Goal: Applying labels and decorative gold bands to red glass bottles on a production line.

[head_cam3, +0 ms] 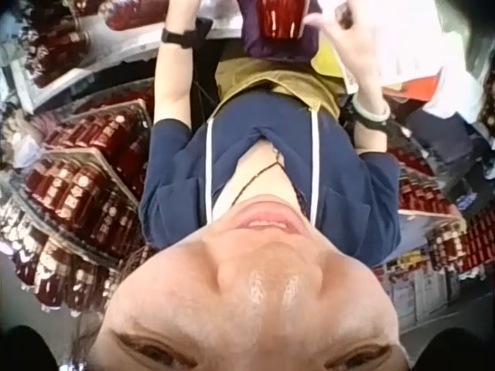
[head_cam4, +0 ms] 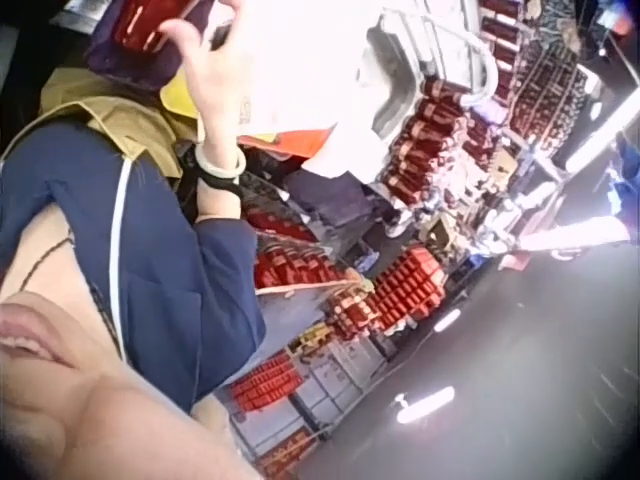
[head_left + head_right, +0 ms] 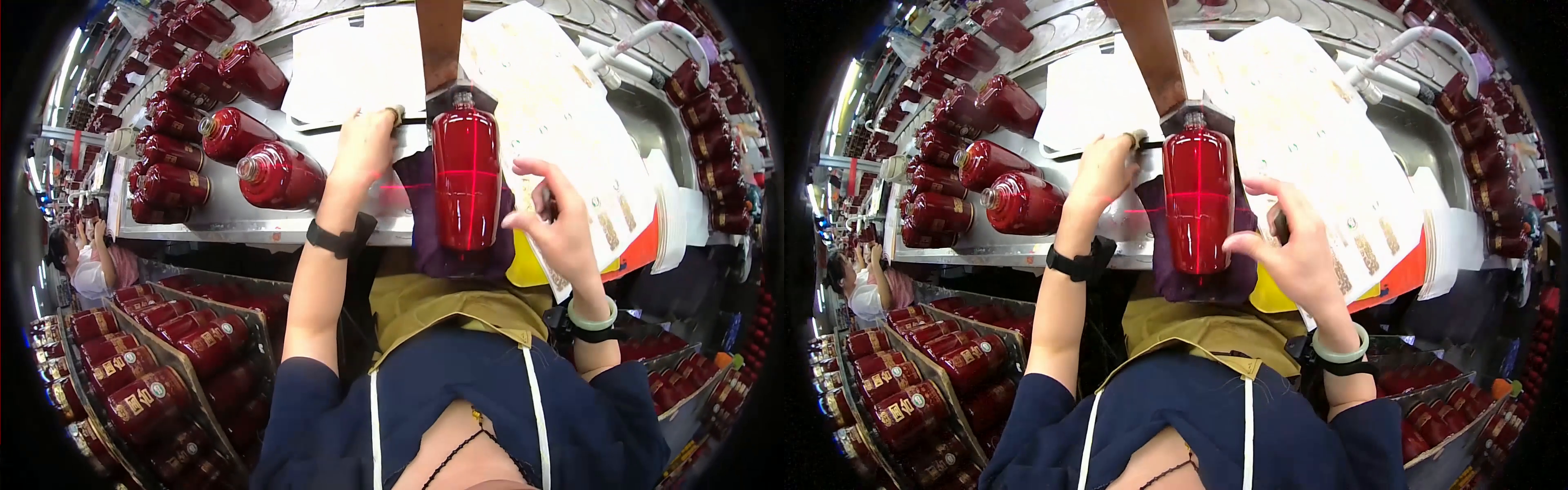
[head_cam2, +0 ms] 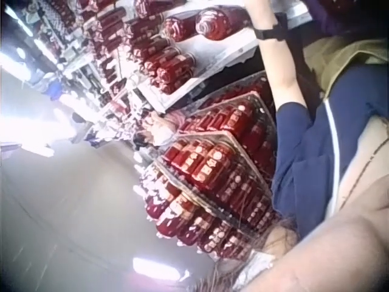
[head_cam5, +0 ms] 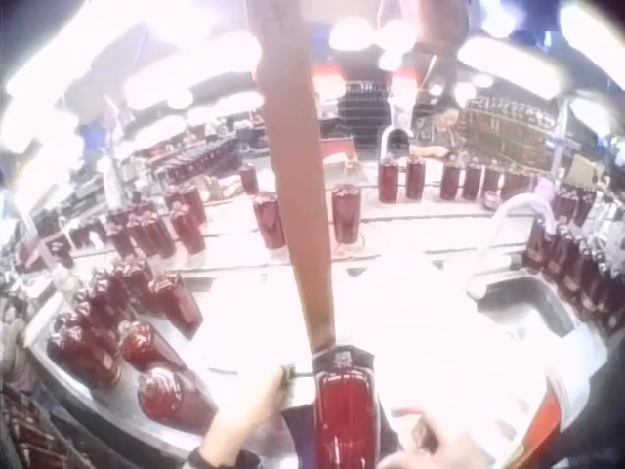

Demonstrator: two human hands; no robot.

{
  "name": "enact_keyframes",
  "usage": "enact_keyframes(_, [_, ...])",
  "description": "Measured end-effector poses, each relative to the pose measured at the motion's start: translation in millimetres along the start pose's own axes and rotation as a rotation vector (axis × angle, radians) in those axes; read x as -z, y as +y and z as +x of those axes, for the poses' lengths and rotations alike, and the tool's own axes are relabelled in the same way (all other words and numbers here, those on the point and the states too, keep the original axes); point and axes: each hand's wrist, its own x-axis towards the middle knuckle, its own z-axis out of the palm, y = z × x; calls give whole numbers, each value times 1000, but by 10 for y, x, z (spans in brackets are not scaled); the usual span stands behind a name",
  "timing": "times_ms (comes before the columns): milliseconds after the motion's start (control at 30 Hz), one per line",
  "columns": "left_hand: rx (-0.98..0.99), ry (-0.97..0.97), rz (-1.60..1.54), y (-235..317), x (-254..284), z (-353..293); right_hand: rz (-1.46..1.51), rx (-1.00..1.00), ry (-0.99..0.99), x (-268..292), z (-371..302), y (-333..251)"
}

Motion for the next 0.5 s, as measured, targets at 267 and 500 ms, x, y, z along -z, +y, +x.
enact_keyframes(267, [2, 287, -60, -145, -140, 176, -413, 240, 37, -429, -316, 48])
enact_keyframes(500, [95, 403, -352, 107, 106, 52, -352, 368, 26, -402, -195, 119])
